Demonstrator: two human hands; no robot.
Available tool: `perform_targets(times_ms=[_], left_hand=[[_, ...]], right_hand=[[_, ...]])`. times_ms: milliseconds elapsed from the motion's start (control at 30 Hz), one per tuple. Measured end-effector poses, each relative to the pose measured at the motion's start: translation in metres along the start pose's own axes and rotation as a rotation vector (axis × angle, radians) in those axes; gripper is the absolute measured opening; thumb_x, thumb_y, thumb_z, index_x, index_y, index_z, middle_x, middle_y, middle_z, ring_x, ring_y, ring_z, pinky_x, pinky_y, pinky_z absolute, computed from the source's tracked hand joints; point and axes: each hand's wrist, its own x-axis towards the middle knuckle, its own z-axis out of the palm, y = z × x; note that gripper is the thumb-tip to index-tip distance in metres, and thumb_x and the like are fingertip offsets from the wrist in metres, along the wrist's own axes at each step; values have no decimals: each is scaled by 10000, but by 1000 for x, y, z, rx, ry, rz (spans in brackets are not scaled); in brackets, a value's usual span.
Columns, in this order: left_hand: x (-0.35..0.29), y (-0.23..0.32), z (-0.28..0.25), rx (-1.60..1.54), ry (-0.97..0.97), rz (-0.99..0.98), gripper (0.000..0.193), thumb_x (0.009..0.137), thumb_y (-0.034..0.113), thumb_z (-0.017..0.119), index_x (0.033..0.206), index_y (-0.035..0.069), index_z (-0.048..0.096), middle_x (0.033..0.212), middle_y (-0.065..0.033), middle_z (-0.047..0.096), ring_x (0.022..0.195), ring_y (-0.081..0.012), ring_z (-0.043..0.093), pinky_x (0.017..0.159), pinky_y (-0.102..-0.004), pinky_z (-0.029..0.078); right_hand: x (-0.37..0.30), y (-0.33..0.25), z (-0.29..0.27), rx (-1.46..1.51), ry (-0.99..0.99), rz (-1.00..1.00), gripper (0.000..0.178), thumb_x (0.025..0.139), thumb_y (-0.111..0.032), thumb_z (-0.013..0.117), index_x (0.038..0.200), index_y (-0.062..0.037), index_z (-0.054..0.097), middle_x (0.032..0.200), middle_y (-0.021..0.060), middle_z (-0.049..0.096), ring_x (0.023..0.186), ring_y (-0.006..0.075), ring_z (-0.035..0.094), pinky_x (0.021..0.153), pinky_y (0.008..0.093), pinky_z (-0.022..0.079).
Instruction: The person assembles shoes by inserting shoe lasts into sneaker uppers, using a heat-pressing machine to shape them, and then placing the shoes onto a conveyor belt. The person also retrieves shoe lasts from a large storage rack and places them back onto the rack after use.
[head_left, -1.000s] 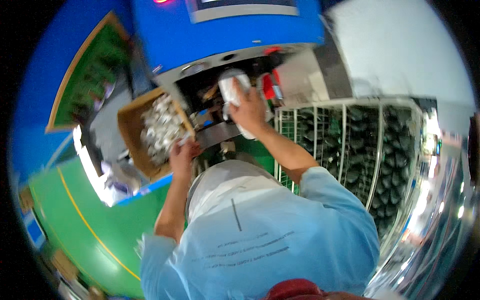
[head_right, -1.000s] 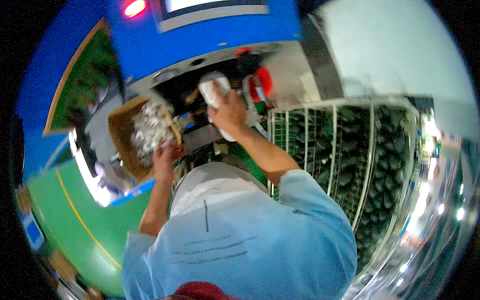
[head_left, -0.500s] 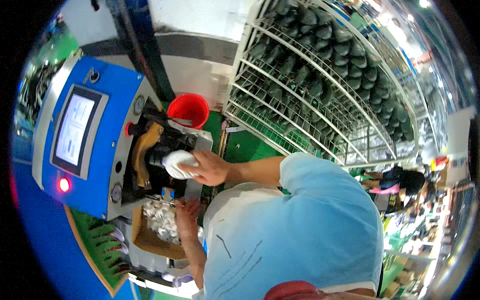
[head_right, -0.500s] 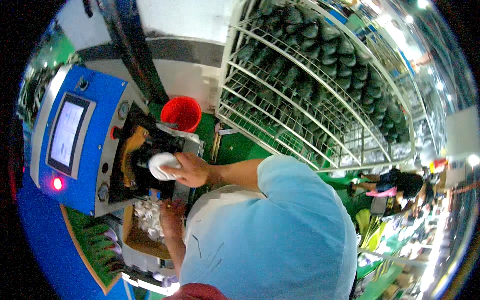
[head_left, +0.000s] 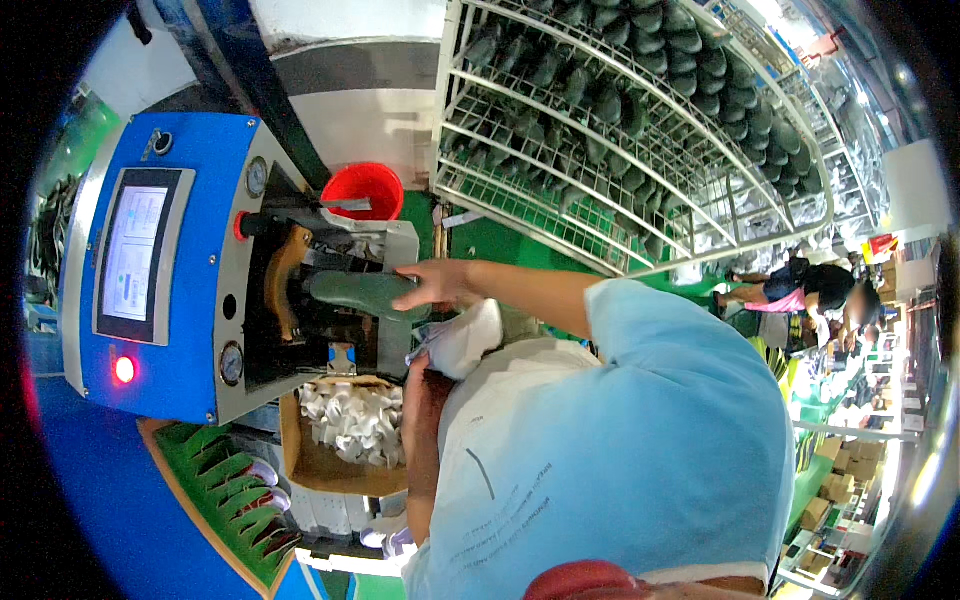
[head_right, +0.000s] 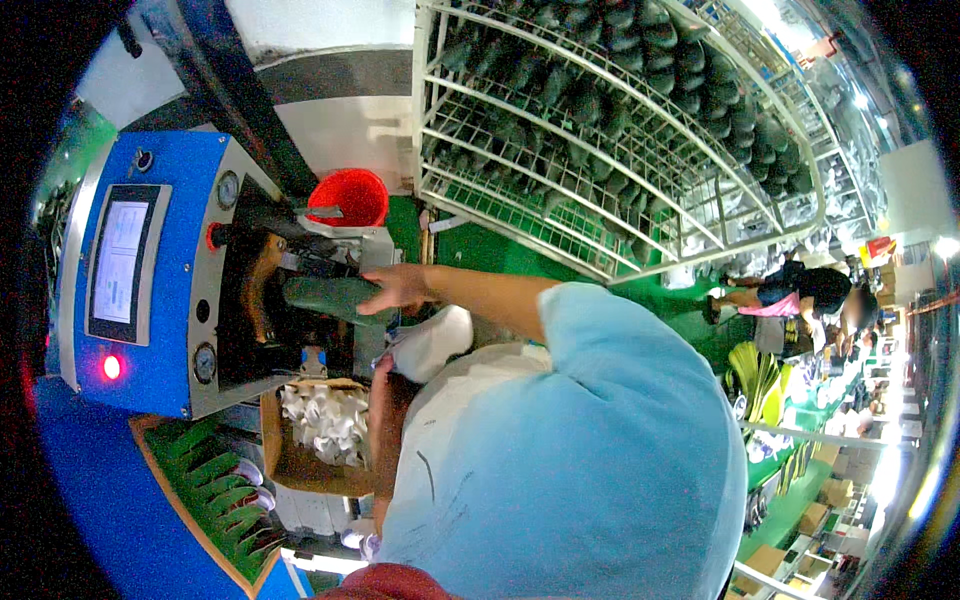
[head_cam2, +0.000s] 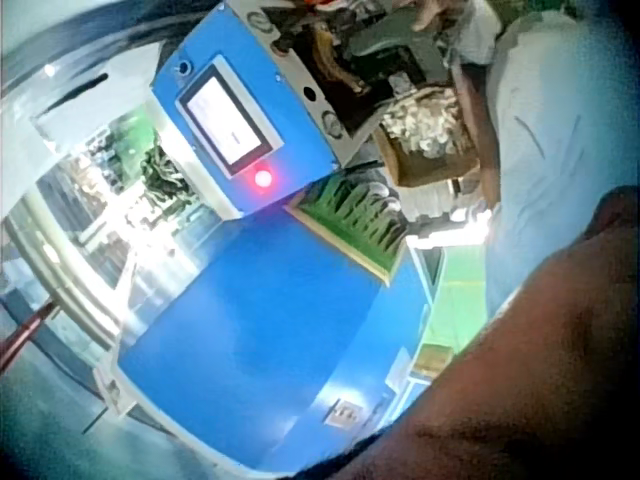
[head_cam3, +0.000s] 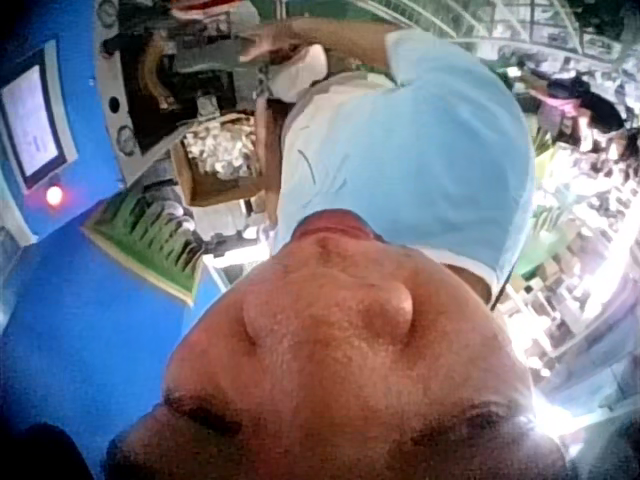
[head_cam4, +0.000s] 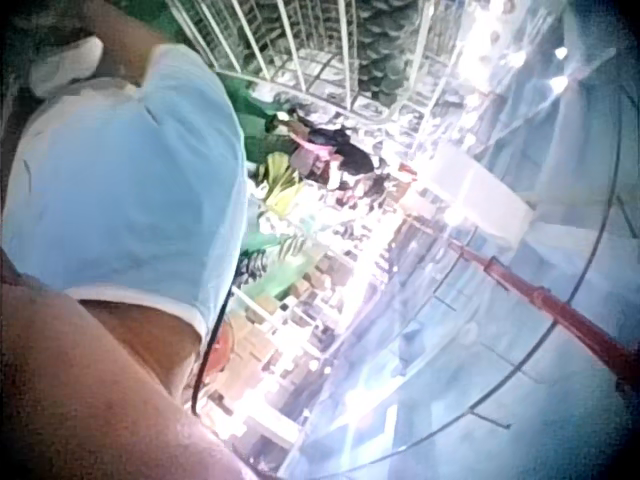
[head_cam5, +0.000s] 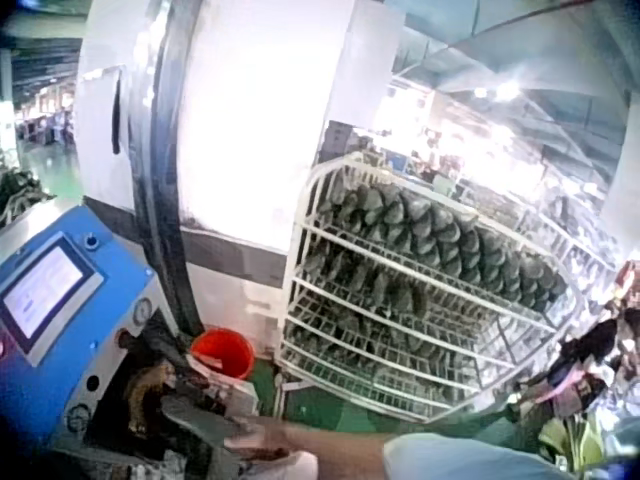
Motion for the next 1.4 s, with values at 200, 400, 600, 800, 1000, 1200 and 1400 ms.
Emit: perform_targets(times_ms=[200, 400, 600, 800, 1000, 1200, 1400], left_hand=[[-17, -2, -37, 80, 206, 113, 585, 944, 379, 631, 1399, 34, 501, 1349, -159, 599, 1215, -346, 596, 1035, -518, 493], [-42, 7, -13, 281, 347, 227, 587, 1014, 462, 396, 1403, 45, 538, 1369, -148, 612, 1258, -305, 596, 1068, -460, 476], [20, -1, 52, 338, 274, 163, 688, 941, 487, 545, 1406, -19, 512, 1362, -152, 614, 1259, -333, 589, 1074, -455, 464], [103, -14, 98, 485, 450, 144, 547, 936, 361, 635, 1310, -35, 583, 1243, -185, 657, 1108, -321, 658, 949, -445, 527], [161, -25, 131, 617, 428, 89, 511, 881, 307, 709, 1223, -61, 617, 1108, -165, 681, 992, -285, 676, 847, -415, 543], [150, -46, 171, 541, 486, 112, 532, 868, 310, 741, 1241, -48, 620, 1152, -137, 676, 1030, -262, 652, 910, -395, 510], [123, -55, 143, 480, 589, 179, 505, 873, 367, 725, 1201, -8, 648, 1166, -102, 661, 1038, -225, 632, 933, -365, 493]], right_hand=[[38, 21, 74, 564, -13, -48, 745, 727, -338, 881, 1375, -75, 625, 1251, 111, 685, 1121, 214, 635, 988, 343, 489], [-75, 27, -76, 214, 55, -421, 776, 709, -309, 884, 1412, -121, 616, 1246, 112, 712, 1093, 207, 647, 1013, 320, 471], [-252, 28, -282, -680, 1104, -455, 621, 838, -254, 804, 1414, -151, 595, 1398, 114, 627, 1262, 282, 623, 1037, 373, 517], [-398, 24, -450, -533, 1871, -179, 627, 865, -362, 783, 1428, -180, 576, 1352, 176, 641, 1242, 348, 622, 1022, 401, 510], [-496, 49, -657, -1176, 1916, 313, 559, 938, -417, 691, 1472, -366, 532, 1084, 104, 755, 863, 278, 719, 793, 457, 572], [-489, 84, -803, -1239, 1231, 403, 674, 837, -35, 749, 1439, -292, 585, 1384, 117, 636, 1196, 306, 646, 1009, 447, 555], [-491, 171, -907, -974, 1008, 520, 244, 879, -102, 565, 1075, -94, 712, 827, 74, 670, 673, 195, 577, 618, 413, 458]])
